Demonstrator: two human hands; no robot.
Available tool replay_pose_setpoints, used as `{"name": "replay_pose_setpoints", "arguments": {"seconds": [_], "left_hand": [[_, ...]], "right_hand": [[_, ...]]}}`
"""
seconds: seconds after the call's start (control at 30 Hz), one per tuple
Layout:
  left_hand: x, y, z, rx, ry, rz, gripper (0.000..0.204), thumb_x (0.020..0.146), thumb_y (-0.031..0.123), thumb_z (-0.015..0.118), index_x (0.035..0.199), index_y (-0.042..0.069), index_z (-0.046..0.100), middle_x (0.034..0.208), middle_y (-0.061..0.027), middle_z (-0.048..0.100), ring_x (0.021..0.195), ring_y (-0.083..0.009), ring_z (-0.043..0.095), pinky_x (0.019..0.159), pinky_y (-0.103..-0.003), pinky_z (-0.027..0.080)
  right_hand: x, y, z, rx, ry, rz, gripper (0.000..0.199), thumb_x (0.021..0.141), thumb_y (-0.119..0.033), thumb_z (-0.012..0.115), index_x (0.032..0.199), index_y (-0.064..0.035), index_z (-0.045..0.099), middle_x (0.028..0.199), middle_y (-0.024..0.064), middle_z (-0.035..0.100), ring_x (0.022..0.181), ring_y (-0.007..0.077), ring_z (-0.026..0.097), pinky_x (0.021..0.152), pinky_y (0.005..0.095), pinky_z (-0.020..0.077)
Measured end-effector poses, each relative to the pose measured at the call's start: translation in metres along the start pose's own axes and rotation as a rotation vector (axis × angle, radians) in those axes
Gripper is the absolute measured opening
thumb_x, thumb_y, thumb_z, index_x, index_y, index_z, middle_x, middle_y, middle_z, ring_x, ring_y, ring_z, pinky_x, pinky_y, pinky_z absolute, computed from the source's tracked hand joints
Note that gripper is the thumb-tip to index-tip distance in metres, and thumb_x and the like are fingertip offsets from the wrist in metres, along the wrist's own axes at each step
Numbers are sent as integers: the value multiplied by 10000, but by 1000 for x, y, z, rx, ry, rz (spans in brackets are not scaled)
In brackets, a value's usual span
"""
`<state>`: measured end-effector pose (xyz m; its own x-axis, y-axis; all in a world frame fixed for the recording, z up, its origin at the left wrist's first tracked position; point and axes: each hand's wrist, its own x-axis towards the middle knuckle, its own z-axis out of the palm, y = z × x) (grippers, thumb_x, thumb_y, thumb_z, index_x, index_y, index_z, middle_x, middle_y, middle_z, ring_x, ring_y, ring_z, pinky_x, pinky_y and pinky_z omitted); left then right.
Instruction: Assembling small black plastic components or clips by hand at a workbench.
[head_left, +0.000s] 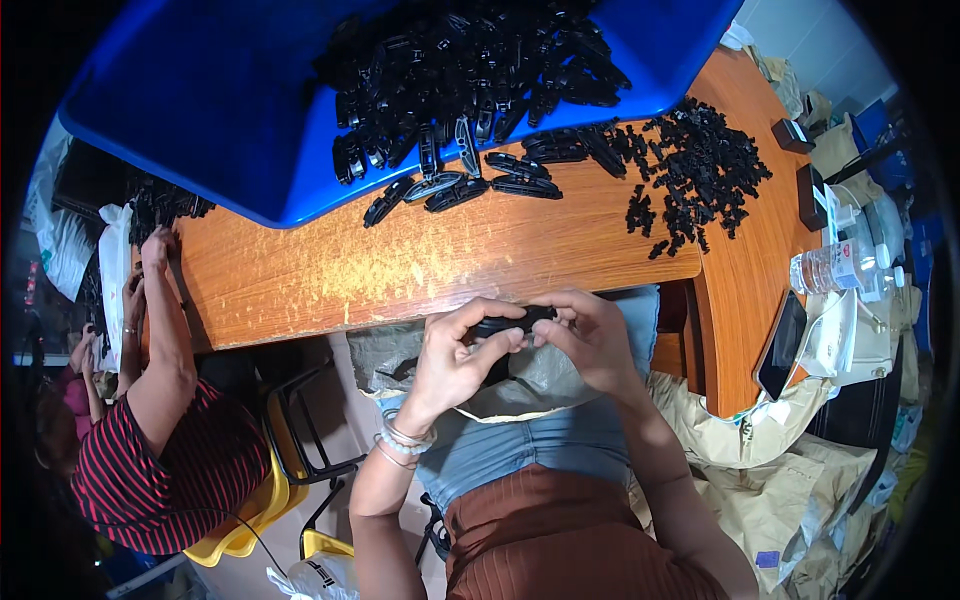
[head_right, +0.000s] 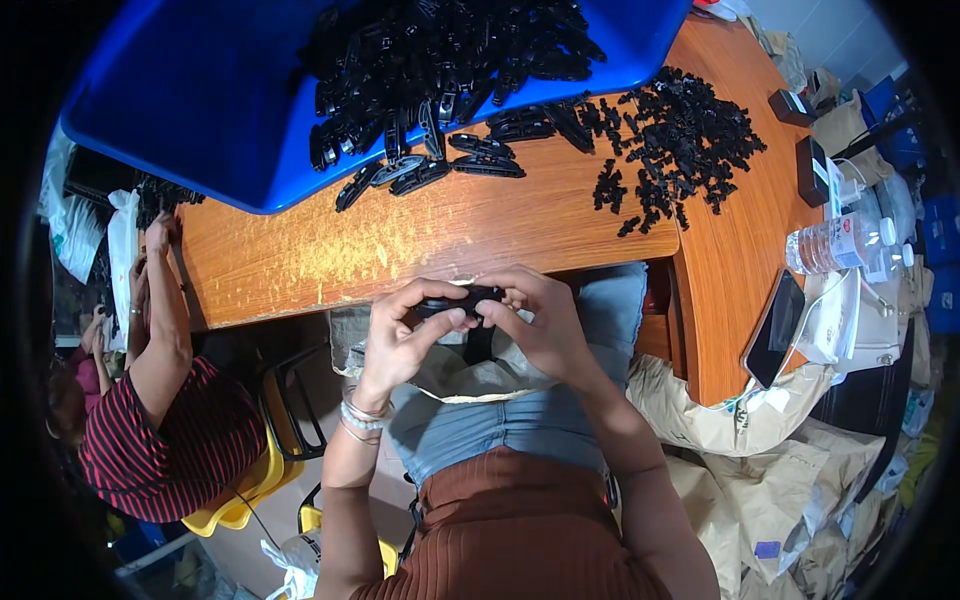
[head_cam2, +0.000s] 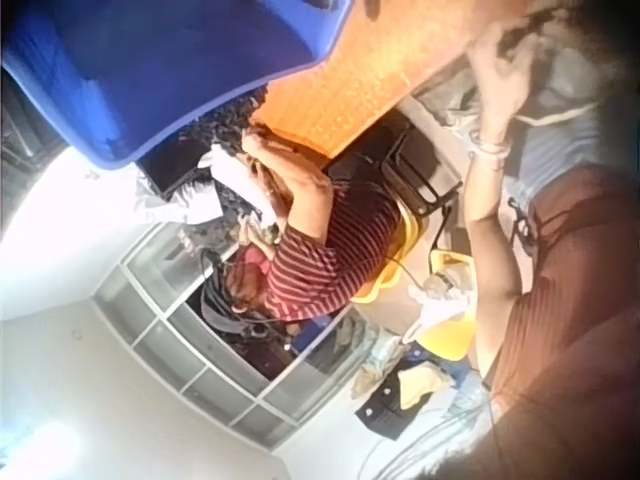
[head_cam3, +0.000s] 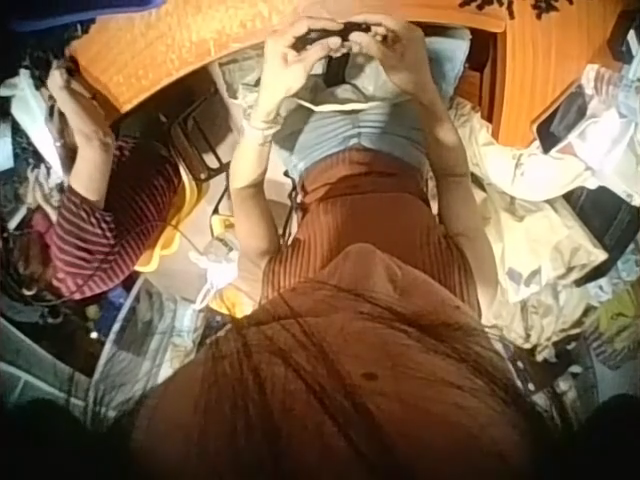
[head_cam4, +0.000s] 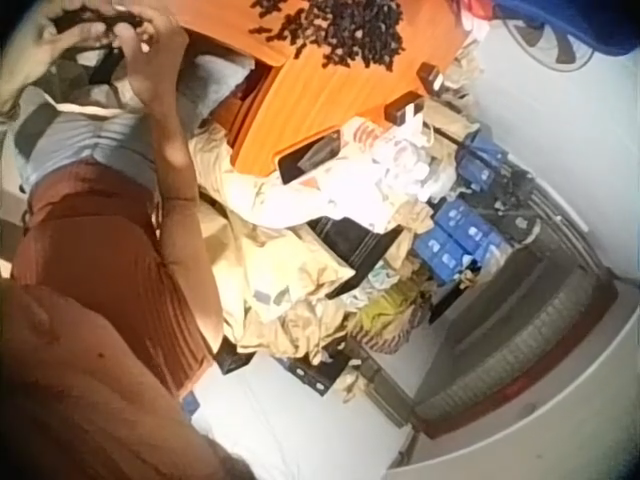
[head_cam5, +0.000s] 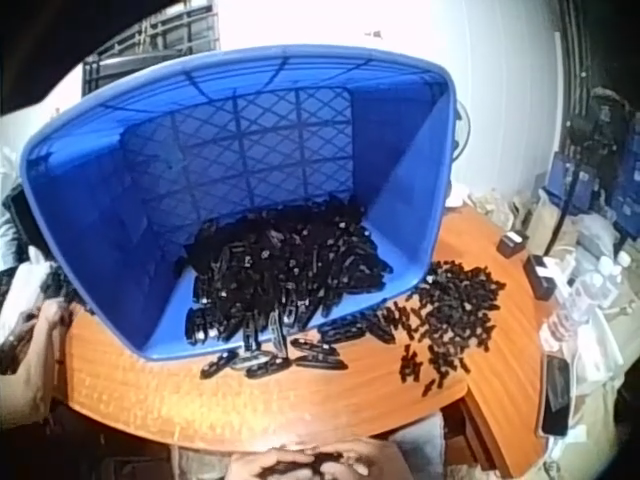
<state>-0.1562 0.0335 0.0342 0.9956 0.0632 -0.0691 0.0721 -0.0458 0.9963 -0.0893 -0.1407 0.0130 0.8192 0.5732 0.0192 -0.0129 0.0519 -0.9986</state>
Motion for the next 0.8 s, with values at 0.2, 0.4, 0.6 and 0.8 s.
{"name": "replay_pose_setpoints", "arguments": {"seconds": [0.2, 0.4, 0.6, 0.8], "left_hand": [[37, -5, -42, 342, -51, 218, 329, 789, 128, 684, 1092, 26, 607, 904, -97, 641, 822, -186, 626, 745, -331, 488], [104, -16, -58, 1086, 353, 420, 262, 735, 56, 681, 961, -31, 582, 952, -169, 557, 857, -350, 557, 769, -395, 460], [100, -29, -47, 978, 291, 378, 260, 717, 69, 697, 922, -34, 575, 847, -171, 565, 779, -345, 552, 719, -405, 449], [79, -33, -41, 840, 381, 320, 194, 760, 29, 666, 893, -25, 535, 784, -128, 573, 654, -222, 562, 612, -322, 450]], "right_hand": [[-3, 24, -26, -343, -371, -248, 254, 851, -51, 520, 1076, 8, 623, 864, 155, 650, 702, 213, 634, 656, 301, 490], [24, 2, -64, -592, 445, -274, 129, 852, -28, 535, 890, 40, 639, 828, 130, 623, 788, 205, 608, 691, 287, 467], [59, -2, -119, -1142, 642, -243, 113, 791, -12, 594, 878, 14, 661, 837, 154, 613, 835, 317, 561, 752, 374, 441], [88, 1, -131, -1254, 359, -263, 101, 777, -14, 604, 843, 33, 665, 846, 153, 616, 869, 313, 551, 787, 381, 429]]}}
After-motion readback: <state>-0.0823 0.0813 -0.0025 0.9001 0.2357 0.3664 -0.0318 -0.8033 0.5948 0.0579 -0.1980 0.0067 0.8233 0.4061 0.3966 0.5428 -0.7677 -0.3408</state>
